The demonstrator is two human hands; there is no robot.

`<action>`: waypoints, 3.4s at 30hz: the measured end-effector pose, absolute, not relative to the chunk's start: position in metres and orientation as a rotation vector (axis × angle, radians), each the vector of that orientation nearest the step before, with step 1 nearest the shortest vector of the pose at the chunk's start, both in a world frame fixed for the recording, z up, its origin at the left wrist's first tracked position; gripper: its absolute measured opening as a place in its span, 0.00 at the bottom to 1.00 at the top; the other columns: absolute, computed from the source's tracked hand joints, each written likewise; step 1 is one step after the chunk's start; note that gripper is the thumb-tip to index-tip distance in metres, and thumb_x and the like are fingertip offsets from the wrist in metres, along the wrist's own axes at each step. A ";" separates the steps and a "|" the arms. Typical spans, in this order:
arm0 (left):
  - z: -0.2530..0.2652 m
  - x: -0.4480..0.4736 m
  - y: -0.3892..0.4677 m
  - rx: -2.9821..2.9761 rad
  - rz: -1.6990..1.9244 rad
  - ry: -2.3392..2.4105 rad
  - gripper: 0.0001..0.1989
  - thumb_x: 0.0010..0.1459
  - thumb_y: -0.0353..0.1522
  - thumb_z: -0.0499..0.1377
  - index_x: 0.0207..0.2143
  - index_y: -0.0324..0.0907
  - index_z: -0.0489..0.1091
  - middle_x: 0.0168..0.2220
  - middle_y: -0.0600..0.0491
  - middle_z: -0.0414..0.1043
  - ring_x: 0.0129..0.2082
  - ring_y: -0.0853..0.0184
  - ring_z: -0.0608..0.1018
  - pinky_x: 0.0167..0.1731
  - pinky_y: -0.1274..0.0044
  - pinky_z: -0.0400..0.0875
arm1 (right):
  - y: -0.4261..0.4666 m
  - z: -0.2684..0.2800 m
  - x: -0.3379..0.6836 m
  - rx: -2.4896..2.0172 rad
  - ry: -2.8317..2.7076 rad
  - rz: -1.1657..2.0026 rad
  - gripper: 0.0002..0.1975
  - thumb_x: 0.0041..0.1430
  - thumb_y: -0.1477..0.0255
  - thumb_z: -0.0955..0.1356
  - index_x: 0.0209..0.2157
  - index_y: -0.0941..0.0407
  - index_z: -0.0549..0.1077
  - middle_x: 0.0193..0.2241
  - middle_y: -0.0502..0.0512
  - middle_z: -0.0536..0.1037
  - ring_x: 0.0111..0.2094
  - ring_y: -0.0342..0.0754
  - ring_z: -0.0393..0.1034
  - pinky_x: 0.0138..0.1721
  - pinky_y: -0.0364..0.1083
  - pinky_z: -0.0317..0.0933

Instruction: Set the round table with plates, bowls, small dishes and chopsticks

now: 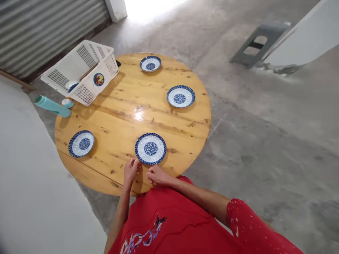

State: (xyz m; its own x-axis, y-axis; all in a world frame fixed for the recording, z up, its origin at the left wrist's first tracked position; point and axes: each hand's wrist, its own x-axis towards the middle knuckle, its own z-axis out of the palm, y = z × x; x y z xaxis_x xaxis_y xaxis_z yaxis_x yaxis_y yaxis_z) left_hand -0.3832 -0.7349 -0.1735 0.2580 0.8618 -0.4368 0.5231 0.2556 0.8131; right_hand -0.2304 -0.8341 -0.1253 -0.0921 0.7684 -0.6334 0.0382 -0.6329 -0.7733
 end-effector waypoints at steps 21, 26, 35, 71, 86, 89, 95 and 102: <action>-0.161 -0.336 -0.762 1.103 0.652 1.598 0.18 0.51 0.49 0.58 0.25 0.43 0.64 0.22 0.57 0.66 0.23 0.69 0.71 0.25 0.79 0.69 | -0.830 -0.159 -0.123 -1.835 -0.897 1.335 0.14 0.63 0.68 0.63 0.24 0.56 0.69 0.17 0.49 0.73 0.18 0.41 0.67 0.26 0.40 0.56; -0.159 -0.329 -0.770 1.225 0.644 1.668 0.17 0.57 0.45 0.53 0.23 0.44 0.59 0.21 0.58 0.62 0.24 0.70 0.69 0.25 0.80 0.68 | -0.830 -0.167 -0.117 -1.994 -1.129 1.208 0.18 0.66 0.63 0.62 0.22 0.54 0.69 0.19 0.54 0.75 0.23 0.45 0.69 0.29 0.43 0.55; -0.166 -0.338 -0.769 1.417 0.436 1.782 0.16 0.61 0.36 0.52 0.20 0.43 0.63 0.22 0.54 0.70 0.29 0.66 0.74 0.31 0.79 0.67 | -0.830 -0.198 -0.120 -2.012 -1.151 1.045 0.16 0.59 0.62 0.61 0.22 0.54 0.71 0.19 0.57 0.76 0.25 0.51 0.71 0.30 0.46 0.57; -0.174 -0.383 -0.754 1.595 0.381 1.639 0.17 0.65 0.33 0.53 0.21 0.42 0.66 0.23 0.55 0.74 0.30 0.66 0.76 0.32 0.79 0.64 | -0.835 -0.188 -0.166 -1.968 -0.834 1.145 0.12 0.54 0.65 0.66 0.22 0.57 0.71 0.18 0.54 0.76 0.19 0.47 0.69 0.23 0.43 0.62; -0.187 -0.373 -0.746 1.480 0.456 1.554 0.17 0.62 0.38 0.52 0.21 0.44 0.61 0.19 0.56 0.71 0.26 0.66 0.79 0.27 0.80 0.66 | -0.820 -0.176 -0.155 -2.105 -0.936 1.040 0.13 0.58 0.72 0.62 0.22 0.57 0.71 0.16 0.51 0.74 0.22 0.46 0.73 0.28 0.40 0.59; -0.188 -0.374 -0.745 1.485 0.462 1.586 0.16 0.61 0.39 0.53 0.20 0.44 0.62 0.20 0.55 0.72 0.26 0.65 0.79 0.27 0.79 0.67 | -0.820 -0.176 -0.155 -2.102 -0.947 1.049 0.13 0.58 0.72 0.62 0.23 0.58 0.72 0.17 0.51 0.75 0.21 0.45 0.72 0.28 0.40 0.58; -0.191 -0.374 -0.746 1.464 0.501 1.592 0.16 0.59 0.40 0.53 0.20 0.44 0.64 0.19 0.55 0.72 0.25 0.65 0.78 0.26 0.79 0.68 | -0.817 -0.175 -0.152 -2.124 -0.982 1.038 0.14 0.58 0.72 0.63 0.21 0.57 0.73 0.15 0.50 0.72 0.22 0.45 0.69 0.29 0.40 0.57; -0.198 -0.373 -0.746 1.425 0.554 1.543 0.16 0.60 0.41 0.53 0.22 0.43 0.66 0.20 0.56 0.71 0.25 0.66 0.78 0.25 0.80 0.68 | -0.812 -0.166 -0.148 -2.103 -0.982 1.033 0.14 0.57 0.73 0.63 0.19 0.56 0.70 0.14 0.51 0.72 0.21 0.44 0.68 0.27 0.40 0.56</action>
State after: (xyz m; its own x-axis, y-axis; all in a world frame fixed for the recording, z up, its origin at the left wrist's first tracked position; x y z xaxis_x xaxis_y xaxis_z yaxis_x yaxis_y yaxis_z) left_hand -0.3726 -0.7456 -0.1980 0.1078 0.9400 -0.3238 0.5190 0.2245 0.8247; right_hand -0.1475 -0.8117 -0.1656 0.4259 0.8138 -0.3955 0.3543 -0.5522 -0.7547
